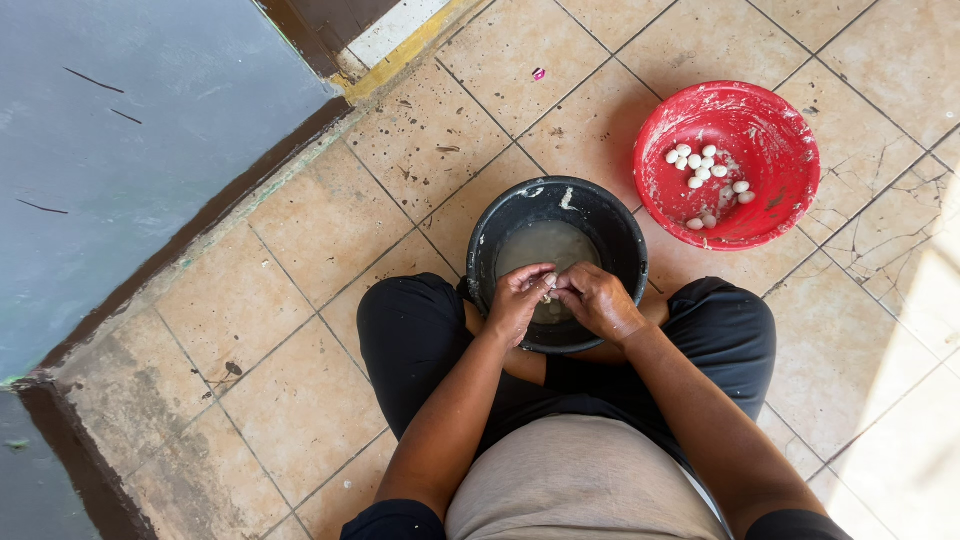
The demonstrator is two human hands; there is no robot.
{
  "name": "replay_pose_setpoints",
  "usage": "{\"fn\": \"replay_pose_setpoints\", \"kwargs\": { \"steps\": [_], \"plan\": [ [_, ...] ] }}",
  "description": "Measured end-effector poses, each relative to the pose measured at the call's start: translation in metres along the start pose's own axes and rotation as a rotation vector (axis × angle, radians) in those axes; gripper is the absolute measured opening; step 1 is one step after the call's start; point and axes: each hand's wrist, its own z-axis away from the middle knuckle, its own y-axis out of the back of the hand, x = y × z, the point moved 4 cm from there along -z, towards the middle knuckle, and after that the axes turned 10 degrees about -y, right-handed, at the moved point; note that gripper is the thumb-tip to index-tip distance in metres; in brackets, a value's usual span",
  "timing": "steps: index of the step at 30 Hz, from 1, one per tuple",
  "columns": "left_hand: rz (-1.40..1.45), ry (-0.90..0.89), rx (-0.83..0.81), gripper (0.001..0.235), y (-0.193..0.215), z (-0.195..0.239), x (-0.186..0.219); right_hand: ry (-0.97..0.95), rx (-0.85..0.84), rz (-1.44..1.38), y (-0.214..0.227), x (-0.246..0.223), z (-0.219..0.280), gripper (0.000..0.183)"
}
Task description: The person sits on the floor and peels hard-boiled eggs by hand. They remove the shell over a black bucket of water and place the peeled eggs into a red bowl.
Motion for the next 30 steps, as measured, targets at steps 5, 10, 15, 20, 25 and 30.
{"fn": "replay_pose_setpoints", "kwargs": {
  "steps": [5,10,15,20,25,30],
  "plan": [
    [0.046,0.005,-0.027,0.03,0.001,-0.001,-0.002,0.002,-0.065,0.124,0.002,0.001,0.001,0.012],
    [0.38,0.057,0.003,0.023,0.004,-0.002,-0.005,-0.006,-0.001,0.21,-0.003,0.006,0.003,0.012],
    [0.511,-0.011,0.019,0.024,0.01,-0.002,0.004,-0.401,0.147,0.006,0.001,0.014,-0.003,0.013],
    [0.482,-0.039,-0.04,0.027,0.007,-0.001,0.001,-0.248,0.136,0.02,0.002,-0.014,-0.009,0.013],
    [0.512,-0.067,-0.057,0.026,0.006,-0.002,0.002,-0.238,0.135,0.112,0.0,-0.027,-0.017,0.015],
    [0.489,-0.113,-0.091,0.026,0.006,-0.001,0.002,-0.224,0.164,0.137,-0.003,-0.024,-0.016,0.016]
  ]
}}
